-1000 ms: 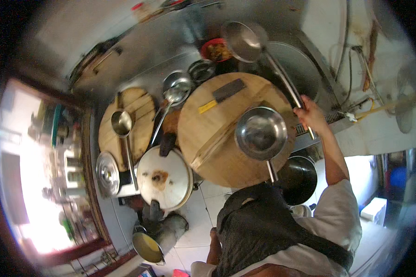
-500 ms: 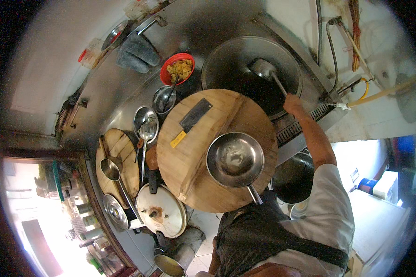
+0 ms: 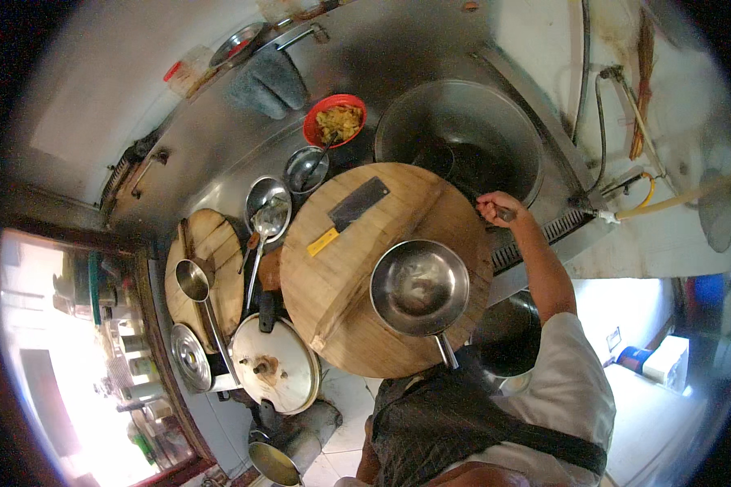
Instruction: The person stirs a yellow liquid in a small pot using a ladle, then pours the contents into a larger pot and handles several ladles and lids at a cooking station.
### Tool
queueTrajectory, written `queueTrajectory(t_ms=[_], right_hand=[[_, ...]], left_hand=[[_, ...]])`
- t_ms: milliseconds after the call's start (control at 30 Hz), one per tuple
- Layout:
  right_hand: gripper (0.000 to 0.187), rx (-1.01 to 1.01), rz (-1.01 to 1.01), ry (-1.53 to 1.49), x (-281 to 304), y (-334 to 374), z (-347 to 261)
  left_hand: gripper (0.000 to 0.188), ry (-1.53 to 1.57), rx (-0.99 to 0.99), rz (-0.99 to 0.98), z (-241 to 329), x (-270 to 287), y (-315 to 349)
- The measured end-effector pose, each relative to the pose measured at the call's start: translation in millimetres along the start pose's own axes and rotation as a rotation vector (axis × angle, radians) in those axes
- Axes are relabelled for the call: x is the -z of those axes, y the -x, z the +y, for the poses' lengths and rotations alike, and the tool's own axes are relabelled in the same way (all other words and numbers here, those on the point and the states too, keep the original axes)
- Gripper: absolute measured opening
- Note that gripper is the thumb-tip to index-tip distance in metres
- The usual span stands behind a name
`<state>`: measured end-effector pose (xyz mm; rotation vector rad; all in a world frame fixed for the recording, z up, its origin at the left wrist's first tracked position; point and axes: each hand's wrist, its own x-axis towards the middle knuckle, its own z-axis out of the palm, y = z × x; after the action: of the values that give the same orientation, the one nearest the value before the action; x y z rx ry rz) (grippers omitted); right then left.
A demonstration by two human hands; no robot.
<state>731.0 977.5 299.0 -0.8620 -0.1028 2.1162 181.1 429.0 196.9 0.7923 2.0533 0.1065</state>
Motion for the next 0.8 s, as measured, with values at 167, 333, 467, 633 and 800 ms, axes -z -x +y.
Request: queueTrajectory(t_ms=[167,333,467,633,800], right_hand=[[0.015,0.001,-0.038,0.103,-84.3,37.0,3.8],[0.011,0.116,0.051,0.199,-162.5,85.1,-5.3],[0.016,0.167,0.021,0.264,-207.2,127.6,-10.2],[0.014,0.193,0.045,0.444,-284.9,183.1,29.6],[0.019,0.134,0.013,0.518,-366.0,220.9,114.7]], left_hand=[[0.030,0.040,-0.002,0.028,-18.4,-2.5,1.0],[0.031,0.101,-0.012,0.037,-34.4,-16.0,-4.5],[0.031,0.164,-0.030,0.030,-45.9,-34.0,-14.2],[0.032,0.272,-0.050,0.047,-80.3,-53.6,-23.5],[0.026,0.265,-0.067,0.027,-75.7,-51.9,-6.7]])
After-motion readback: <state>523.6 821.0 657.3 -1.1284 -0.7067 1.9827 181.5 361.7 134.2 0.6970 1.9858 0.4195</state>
